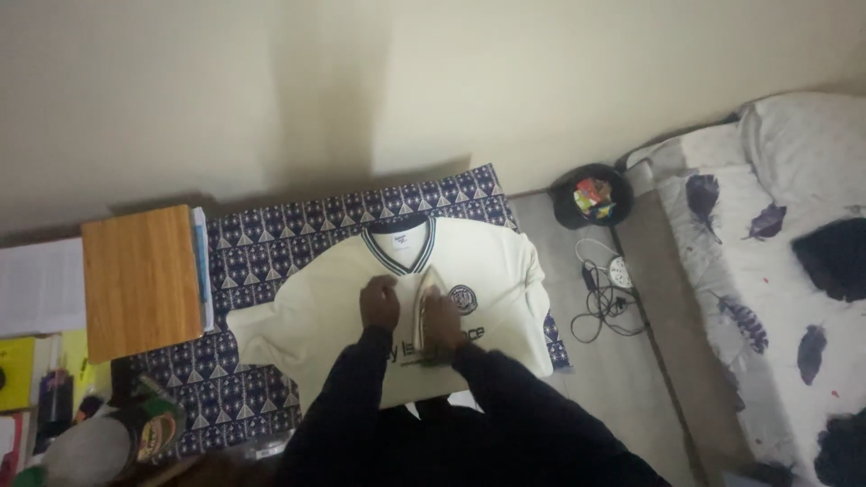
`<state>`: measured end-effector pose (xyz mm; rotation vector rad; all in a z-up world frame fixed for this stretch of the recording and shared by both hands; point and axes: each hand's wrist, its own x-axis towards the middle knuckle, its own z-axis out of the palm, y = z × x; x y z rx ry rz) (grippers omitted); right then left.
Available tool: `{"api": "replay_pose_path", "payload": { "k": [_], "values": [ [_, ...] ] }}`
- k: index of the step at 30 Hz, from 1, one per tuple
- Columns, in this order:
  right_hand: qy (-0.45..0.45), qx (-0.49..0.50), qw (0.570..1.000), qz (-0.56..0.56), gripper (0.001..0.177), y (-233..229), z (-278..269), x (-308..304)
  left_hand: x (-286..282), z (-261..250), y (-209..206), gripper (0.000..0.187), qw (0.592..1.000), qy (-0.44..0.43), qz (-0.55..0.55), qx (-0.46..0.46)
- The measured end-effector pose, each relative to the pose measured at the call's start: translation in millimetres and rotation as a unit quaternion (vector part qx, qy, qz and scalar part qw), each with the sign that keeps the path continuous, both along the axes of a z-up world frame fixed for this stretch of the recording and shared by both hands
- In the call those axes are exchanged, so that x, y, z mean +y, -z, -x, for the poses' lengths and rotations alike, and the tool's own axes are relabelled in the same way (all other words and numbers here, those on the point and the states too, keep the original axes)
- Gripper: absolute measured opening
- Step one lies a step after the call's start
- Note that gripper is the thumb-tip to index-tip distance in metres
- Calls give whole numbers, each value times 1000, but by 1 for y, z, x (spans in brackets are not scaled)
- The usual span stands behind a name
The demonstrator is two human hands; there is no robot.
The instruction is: The person irons a white long-sleeved shirt laid on a patterned surface. They smooth the fabric with one hand while moving the iron with the other, then flip the shirt to iron the back side.
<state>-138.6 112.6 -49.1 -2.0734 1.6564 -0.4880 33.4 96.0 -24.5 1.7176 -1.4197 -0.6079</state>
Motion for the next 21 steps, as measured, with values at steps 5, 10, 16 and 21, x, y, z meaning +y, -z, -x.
{"api": "replay_pose_path", "payload": {
  "k": [5, 10, 16, 21],
  "values": [
    [-31, -47, 989, 135, 38, 0, -2, 14, 25, 10, 25, 28, 991, 79, 34, -105],
    [-55, -10, 998, 14, 24, -16, 23, -3, 37, 18, 8, 60, 953, 201, -21, -224],
    [0, -105, 966, -236, 48, -94, 73, 41, 49, 50, -34, 74, 900, 200, -222, -318],
    [156, -167, 868, -440, 44, -170, 104, 84, 49, 73, -5, 73, 851, 369, -25, -373]
  ]
}}
